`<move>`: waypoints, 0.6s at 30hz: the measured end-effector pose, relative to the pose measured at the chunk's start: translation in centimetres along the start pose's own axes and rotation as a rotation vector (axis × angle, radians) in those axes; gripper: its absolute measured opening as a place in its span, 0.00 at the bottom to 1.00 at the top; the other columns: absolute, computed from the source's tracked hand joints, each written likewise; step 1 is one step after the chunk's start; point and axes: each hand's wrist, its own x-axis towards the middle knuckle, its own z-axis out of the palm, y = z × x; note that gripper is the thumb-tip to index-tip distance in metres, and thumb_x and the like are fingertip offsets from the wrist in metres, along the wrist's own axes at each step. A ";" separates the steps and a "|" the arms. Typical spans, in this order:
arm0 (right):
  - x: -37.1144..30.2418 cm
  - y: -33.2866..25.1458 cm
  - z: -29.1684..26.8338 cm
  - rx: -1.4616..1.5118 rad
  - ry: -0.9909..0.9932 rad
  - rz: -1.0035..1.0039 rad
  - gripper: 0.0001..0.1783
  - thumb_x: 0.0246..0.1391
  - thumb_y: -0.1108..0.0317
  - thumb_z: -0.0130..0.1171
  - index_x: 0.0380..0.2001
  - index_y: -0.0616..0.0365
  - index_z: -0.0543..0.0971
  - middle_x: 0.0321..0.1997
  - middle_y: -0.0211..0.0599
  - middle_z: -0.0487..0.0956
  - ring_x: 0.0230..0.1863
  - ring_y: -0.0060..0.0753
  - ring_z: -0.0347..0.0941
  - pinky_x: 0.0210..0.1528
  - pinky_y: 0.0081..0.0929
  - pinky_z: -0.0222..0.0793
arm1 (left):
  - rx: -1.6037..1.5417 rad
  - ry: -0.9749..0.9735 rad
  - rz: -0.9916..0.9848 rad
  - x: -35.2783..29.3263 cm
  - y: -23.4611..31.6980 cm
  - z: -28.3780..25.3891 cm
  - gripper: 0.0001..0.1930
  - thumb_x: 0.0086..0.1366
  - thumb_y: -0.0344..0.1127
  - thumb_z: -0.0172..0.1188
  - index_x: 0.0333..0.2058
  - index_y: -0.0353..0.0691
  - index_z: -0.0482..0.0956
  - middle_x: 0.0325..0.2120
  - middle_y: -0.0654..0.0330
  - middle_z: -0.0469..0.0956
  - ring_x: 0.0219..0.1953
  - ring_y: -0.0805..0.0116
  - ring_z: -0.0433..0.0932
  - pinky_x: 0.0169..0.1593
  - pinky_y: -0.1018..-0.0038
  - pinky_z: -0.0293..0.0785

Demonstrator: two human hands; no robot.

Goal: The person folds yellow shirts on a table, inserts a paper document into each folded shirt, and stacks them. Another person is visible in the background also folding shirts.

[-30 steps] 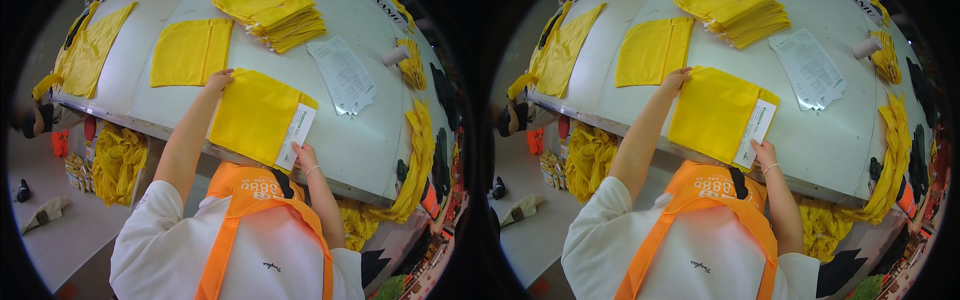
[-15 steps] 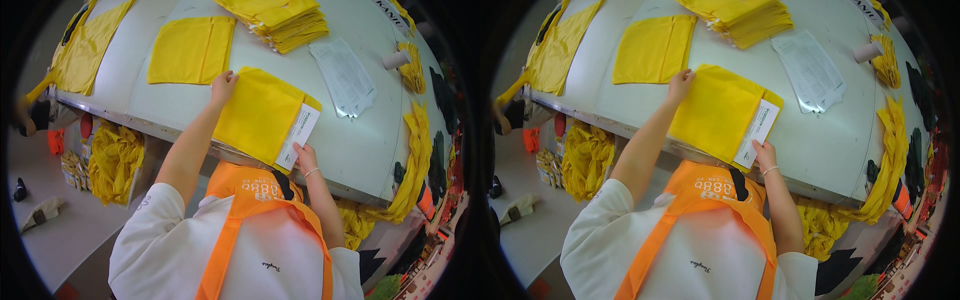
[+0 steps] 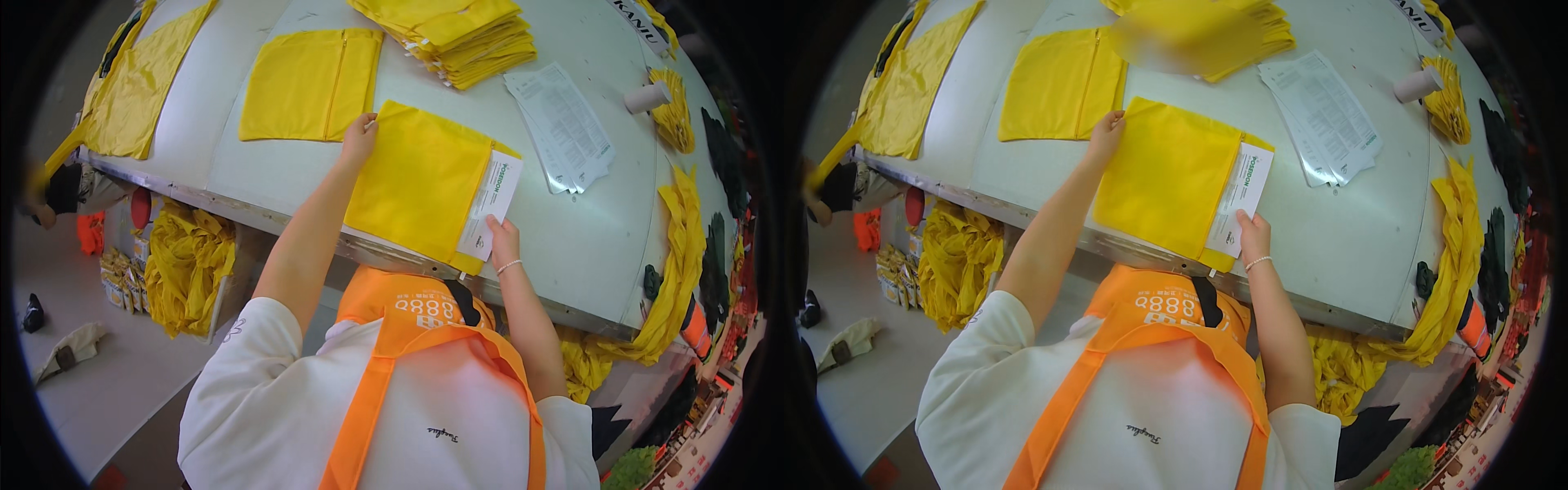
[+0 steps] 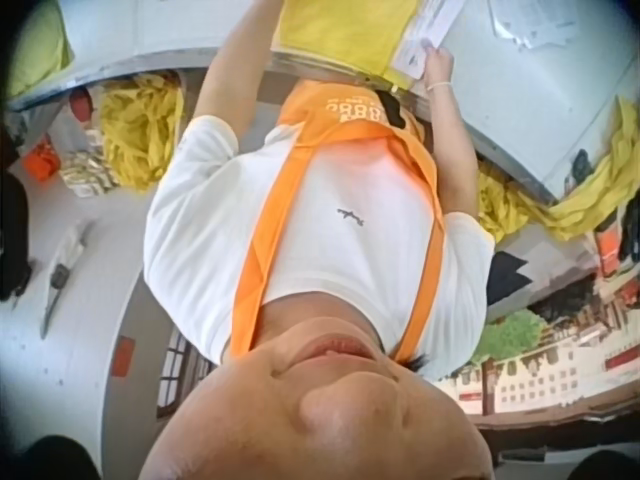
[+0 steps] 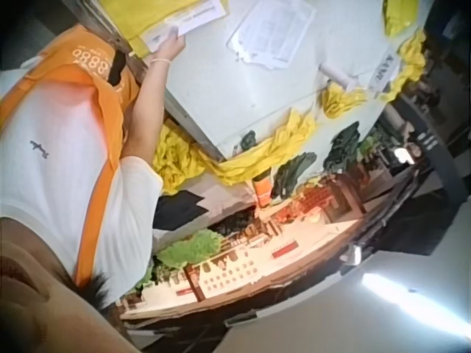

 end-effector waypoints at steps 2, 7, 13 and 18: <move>0.4 0.1 -0.1 0.035 -0.008 0.020 0.13 0.56 0.71 0.51 0.41 0.71 0.74 0.38 0.39 0.78 0.36 0.27 0.74 0.40 0.24 0.69 | 0.002 0.013 -0.007 -0.2 0.1 0.1 0.14 0.62 0.35 0.51 0.45 0.37 0.74 0.24 0.62 0.76 0.25 0.75 0.70 0.31 0.77 0.67; 0.5 0.1 0.1 0.087 -0.001 0.044 0.13 0.57 0.70 0.51 0.42 0.70 0.74 0.40 0.40 0.78 0.37 0.30 0.75 0.41 0.25 0.70 | -0.016 -0.021 -0.038 -0.2 0.4 -0.2 0.15 0.62 0.35 0.50 0.46 0.38 0.74 0.26 0.63 0.74 0.26 0.76 0.70 0.32 0.78 0.66; 1.2 -0.7 0.2 0.044 -0.151 0.216 0.13 0.57 0.67 0.52 0.41 0.65 0.73 0.39 0.38 0.78 0.36 0.29 0.76 0.38 0.26 0.73 | -0.089 -0.045 -0.013 0.6 -0.6 -0.1 0.16 0.63 0.37 0.49 0.46 0.36 0.74 0.30 0.61 0.75 0.32 0.74 0.71 0.37 0.77 0.67; 0.9 -1.2 1.0 -0.019 -0.173 0.213 0.14 0.56 0.64 0.54 0.42 0.62 0.72 0.36 0.35 0.78 0.33 0.26 0.76 0.34 0.24 0.74 | 0.009 -0.028 0.040 0.7 0.0 -0.2 0.18 0.62 0.38 0.53 0.48 0.36 0.71 0.34 0.57 0.76 0.37 0.67 0.74 0.42 0.75 0.68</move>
